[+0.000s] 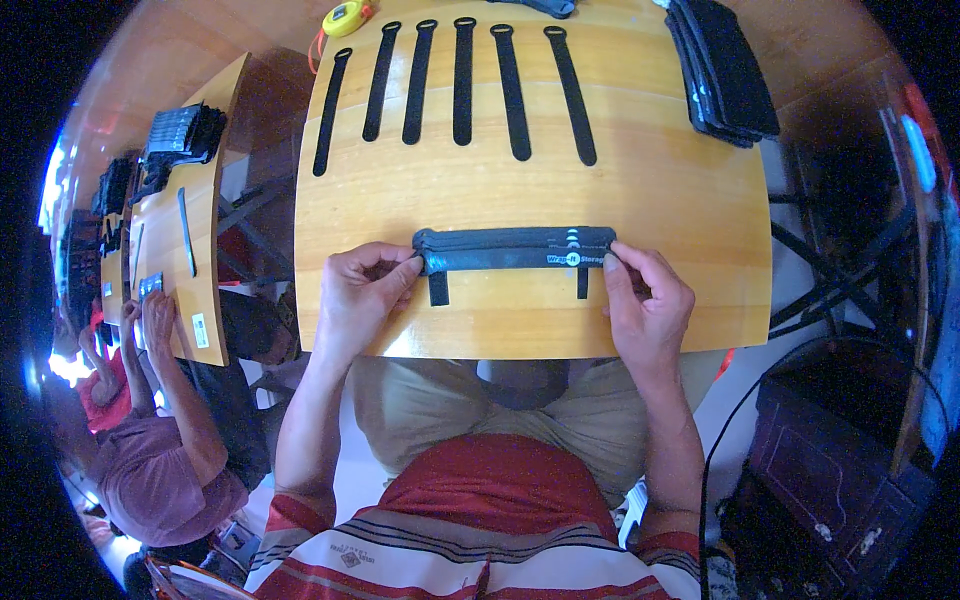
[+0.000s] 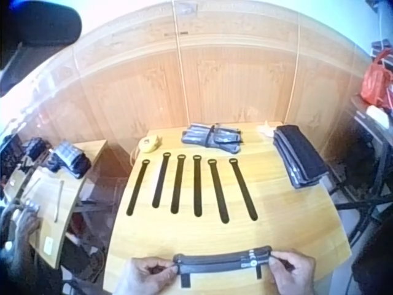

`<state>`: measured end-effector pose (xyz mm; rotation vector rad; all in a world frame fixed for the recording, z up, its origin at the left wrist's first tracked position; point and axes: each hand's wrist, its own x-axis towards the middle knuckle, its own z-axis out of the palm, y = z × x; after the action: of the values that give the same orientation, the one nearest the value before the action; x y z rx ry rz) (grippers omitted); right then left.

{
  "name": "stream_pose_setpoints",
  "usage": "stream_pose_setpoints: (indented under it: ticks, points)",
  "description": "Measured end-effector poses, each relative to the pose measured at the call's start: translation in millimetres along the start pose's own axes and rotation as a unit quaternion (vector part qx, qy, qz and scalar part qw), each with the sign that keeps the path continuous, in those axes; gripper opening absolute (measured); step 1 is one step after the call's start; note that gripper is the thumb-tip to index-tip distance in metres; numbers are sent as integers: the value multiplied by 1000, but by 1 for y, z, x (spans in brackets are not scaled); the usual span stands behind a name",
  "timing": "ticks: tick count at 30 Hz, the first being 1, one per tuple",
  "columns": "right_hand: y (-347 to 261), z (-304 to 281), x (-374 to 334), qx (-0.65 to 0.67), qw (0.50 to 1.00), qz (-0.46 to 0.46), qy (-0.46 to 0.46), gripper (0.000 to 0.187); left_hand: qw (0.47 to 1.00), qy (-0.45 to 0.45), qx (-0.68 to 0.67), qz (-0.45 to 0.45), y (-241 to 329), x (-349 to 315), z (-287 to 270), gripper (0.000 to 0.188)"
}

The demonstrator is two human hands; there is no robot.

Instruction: The recorder is arranging and stacking small black textile straps into a holder or template on a wooden desk.

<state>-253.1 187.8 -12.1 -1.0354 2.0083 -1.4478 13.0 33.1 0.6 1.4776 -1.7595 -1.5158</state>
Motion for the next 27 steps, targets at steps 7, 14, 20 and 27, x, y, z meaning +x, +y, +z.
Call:
stream_pose_setpoints:
  ticks: [7,14,20,27]
  points:
    - [-1,1,0,-10,1000,4,4,15,1000,9,15,15,2,-1,3,12]
    - [-1,2,1,-13,1000,-1,8,15,1000,8,13,6,2,-1,2,13]
    - [0,3,0,-17,1000,14,15,14,999,17,29,9,4,-2,3,13]
    - [-5,6,1,-20,999,27,27,14,999,12,26,19,2,-2,3,12]
